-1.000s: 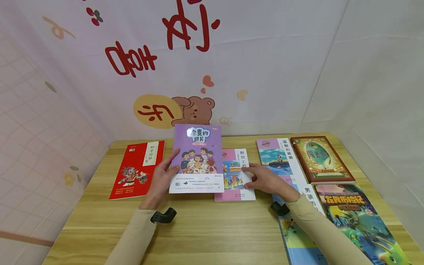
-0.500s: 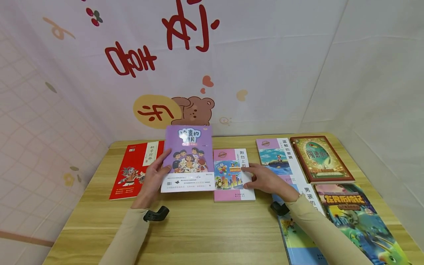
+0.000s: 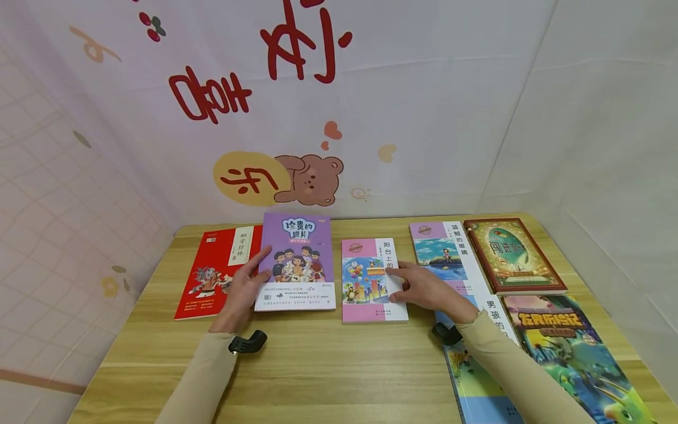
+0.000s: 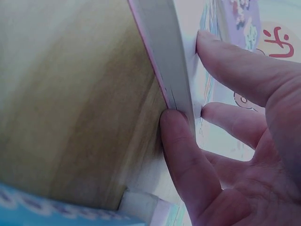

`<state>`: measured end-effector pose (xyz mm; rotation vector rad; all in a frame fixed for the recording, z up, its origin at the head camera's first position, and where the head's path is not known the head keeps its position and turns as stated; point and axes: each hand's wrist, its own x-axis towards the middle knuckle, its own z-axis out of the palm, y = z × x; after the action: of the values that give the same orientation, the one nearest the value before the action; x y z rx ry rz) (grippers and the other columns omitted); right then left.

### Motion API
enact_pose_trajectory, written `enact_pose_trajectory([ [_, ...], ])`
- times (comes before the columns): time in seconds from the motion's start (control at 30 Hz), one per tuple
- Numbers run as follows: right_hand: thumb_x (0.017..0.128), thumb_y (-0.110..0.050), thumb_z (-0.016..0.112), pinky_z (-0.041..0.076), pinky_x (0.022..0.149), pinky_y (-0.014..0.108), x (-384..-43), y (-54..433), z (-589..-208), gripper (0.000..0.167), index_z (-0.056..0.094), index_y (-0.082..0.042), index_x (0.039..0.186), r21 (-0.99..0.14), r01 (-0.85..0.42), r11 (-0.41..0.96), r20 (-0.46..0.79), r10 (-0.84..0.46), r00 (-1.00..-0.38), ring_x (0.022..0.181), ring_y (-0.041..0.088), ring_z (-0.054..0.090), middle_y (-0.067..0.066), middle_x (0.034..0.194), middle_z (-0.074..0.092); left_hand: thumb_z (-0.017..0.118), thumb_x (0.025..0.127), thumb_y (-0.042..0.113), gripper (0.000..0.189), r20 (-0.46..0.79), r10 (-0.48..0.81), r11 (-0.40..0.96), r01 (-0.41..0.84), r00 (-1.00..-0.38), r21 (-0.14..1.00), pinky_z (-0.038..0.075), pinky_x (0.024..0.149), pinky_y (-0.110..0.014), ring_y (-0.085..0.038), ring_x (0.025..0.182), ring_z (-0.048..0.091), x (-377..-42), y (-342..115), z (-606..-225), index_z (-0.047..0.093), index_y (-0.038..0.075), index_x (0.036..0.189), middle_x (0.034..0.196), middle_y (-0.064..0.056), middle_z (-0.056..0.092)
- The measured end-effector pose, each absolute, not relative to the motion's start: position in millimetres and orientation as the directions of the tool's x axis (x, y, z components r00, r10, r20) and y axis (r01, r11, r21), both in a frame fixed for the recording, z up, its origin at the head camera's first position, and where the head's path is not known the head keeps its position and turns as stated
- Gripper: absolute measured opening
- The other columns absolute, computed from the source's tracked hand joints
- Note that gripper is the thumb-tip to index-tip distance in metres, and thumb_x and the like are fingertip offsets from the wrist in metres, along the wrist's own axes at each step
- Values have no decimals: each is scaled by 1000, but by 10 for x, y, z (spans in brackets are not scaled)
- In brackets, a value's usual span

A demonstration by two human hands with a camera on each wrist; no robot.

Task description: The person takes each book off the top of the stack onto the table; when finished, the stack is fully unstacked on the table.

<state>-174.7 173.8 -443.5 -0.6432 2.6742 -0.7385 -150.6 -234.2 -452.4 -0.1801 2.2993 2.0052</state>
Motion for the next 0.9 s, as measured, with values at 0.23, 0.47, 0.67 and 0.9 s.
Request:
enact_pose_trajectory([
  [0.23,93,-28,80,50,91,47,-1746,1737,-4432,65,56,-2,148,-549,-346,760,-152,-499,-853,99,24,60,31,154,43,45,108,4,59,-168,-49,145,-174,-984,974,25,124,-43,-26,153,27,-1557,-2323,-4589,35,18,163,170,-8,24],
  [0.47,93,-27,79,50,92,48,-1740,1736,-4416,65,55,-2,148,-546,-351,761,-151,-501,-852,99,24,59,32,155,42,46,107,4,59,-174,-42,270,-179,-984,946,21,125,-47,-32,156,21,-1616,-2326,-4607,33,14,164,171,-12,21],
  [0.67,93,-27,79,50,90,47,-1741,1729,-4418,65,56,-3,149,-543,-345,766,-158,-497,-853,99,25,59,32,155,41,47,106,1,61,-199,-66,344,-209,-978,915,19,125,-48,-35,157,18,-1634,-2293,-4575,32,11,164,171,-16,19],
  [0.9,94,-28,79,50,92,47,-1740,1723,-4416,66,55,-3,150,-539,-338,772,-172,-494,-852,102,26,59,31,156,40,49,103,-1,63,-166,-93,395,-189,-982,899,26,122,-49,-37,153,27,-1645,-2277,-4542,34,13,163,169,-17,27],
])
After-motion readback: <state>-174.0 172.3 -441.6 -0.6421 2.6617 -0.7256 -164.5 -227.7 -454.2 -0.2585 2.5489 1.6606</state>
